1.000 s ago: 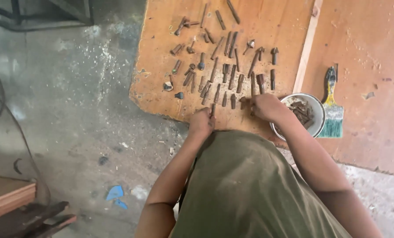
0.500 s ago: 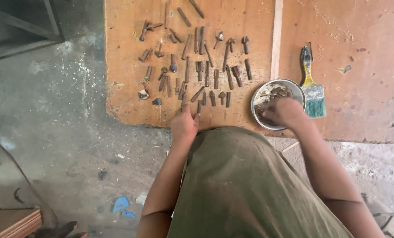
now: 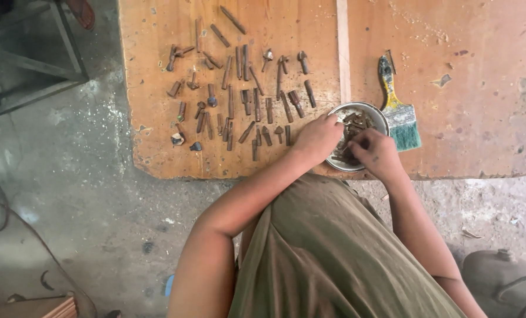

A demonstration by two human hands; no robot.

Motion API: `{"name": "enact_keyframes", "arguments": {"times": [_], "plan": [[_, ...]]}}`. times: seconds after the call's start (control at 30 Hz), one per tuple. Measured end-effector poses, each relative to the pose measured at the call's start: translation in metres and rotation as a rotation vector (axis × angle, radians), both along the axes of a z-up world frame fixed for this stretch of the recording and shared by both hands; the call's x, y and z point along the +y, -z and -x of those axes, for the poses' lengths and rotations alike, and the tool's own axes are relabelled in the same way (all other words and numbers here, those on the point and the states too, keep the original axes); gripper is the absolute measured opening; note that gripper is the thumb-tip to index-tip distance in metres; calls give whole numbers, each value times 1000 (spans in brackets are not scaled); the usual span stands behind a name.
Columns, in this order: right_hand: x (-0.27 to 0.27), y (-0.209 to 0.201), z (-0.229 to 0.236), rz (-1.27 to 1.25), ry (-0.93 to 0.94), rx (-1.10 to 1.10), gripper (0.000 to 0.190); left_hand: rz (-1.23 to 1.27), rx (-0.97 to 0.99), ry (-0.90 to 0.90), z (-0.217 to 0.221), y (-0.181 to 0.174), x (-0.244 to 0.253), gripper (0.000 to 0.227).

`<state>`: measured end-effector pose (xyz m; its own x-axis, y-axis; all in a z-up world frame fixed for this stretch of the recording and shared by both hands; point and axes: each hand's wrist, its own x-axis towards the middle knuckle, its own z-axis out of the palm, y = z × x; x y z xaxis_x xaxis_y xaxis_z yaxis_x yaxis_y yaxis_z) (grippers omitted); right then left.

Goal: The person sorts small wooden dowels from a wooden board into a metal container. They pick up the dowels by hand and place them into the container, occasionally using a paintbrush to sweep the dowels.

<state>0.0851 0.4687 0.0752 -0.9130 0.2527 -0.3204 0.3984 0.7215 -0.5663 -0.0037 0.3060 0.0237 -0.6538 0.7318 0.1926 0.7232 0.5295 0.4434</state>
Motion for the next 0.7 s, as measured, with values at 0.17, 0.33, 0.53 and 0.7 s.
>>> {"name": "enact_keyframes", "arguments": {"times": [0.17,0.33,0.53,0.7], "plan": [[26,-33,-23,329,420,132,16,214,95,-6,-1,45,58,16],[37,-31,-43,635,625,315,18,320,-71,5,-2,51,64,21],[32,-21,-52,863,707,446,18,-71,-1042,-68,38,-100,-10,26],[19,-22,-33,1022,633,458,14,-807,-1615,-7,30,-124,-65,20]]}}
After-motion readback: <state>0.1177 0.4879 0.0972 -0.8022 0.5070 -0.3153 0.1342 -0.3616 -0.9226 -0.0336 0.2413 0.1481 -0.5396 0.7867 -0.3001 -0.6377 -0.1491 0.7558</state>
